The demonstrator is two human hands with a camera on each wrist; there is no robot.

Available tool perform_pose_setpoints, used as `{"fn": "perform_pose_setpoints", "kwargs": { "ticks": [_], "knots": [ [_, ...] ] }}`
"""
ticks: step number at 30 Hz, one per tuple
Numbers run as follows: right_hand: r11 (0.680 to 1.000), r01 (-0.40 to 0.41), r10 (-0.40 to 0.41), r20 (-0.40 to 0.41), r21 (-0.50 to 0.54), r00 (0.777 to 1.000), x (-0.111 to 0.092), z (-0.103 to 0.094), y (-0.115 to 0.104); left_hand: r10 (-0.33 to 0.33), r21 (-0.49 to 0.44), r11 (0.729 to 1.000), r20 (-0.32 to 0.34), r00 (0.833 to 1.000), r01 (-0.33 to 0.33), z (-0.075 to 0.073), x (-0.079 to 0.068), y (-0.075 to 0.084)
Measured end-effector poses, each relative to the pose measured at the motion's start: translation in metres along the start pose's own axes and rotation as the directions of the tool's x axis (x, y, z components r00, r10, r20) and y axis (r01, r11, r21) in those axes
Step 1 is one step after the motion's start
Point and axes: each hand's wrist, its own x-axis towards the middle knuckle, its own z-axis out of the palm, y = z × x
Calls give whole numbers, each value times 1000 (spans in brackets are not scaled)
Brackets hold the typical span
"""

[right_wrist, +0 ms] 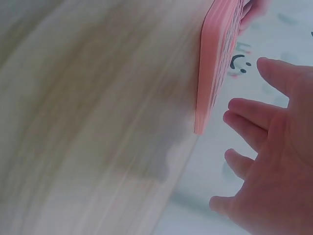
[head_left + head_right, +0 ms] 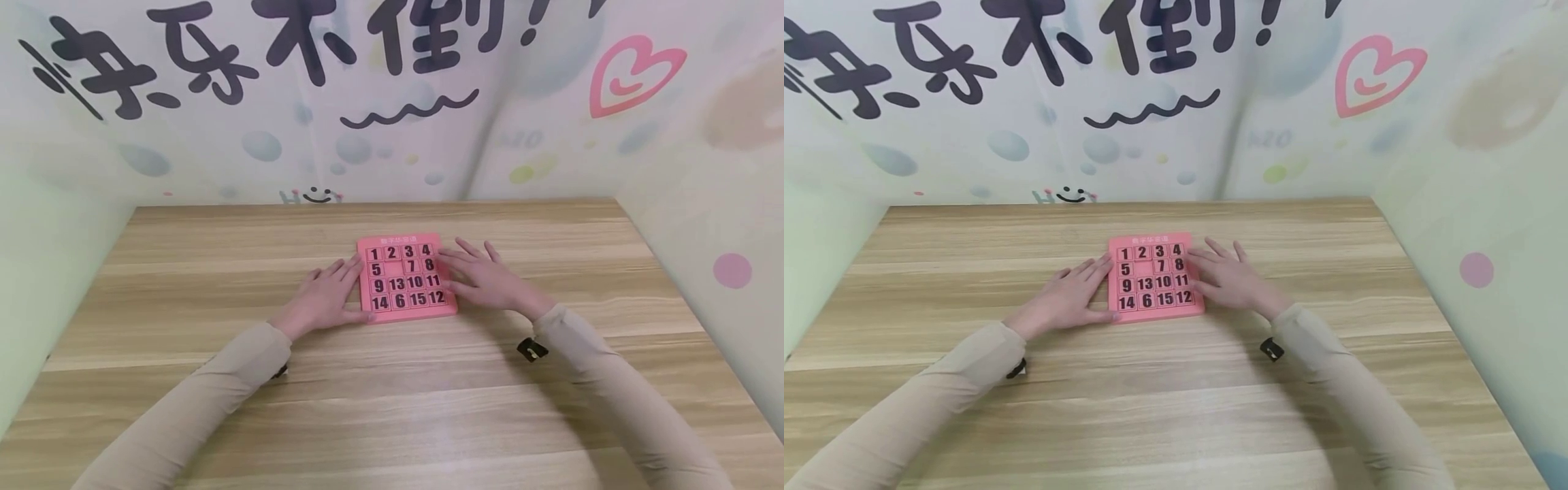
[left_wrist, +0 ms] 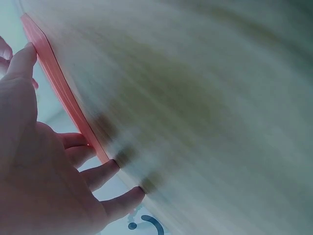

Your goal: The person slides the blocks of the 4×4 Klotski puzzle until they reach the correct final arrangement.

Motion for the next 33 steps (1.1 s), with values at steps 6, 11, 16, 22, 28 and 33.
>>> {"fn": "perform_pose_setpoints", "kwargs": {
  "ticks": [6,11,16,22,28,33],
  "knots": [
    [1000,-8,8,11,14,1000,-5,-1,3,-1,-5,1000,5,1000,1,-1,-1,0],
    [1000,23,-23,18,18,1000,-7,1,2,2,-9,1000,6,1000,-2,0,-1,0],
    [997,70,-71,28,17,997,-6,5,-3,1,-15,1000,7,1000,-1,0,-1,0],
    [991,131,-132,49,30,990,-2,8,-14,6,-13,1000,5,1000,-6,-1,-1,0],
    [982,186,-187,80,10,979,3,11,-26,5,-13,1000,4,1000,-5,-2,-2,1],
    [980,198,-200,97,33,975,7,13,-35,4,-13,1000,5,1000,-4,-2,-2,1]
  ]
}}
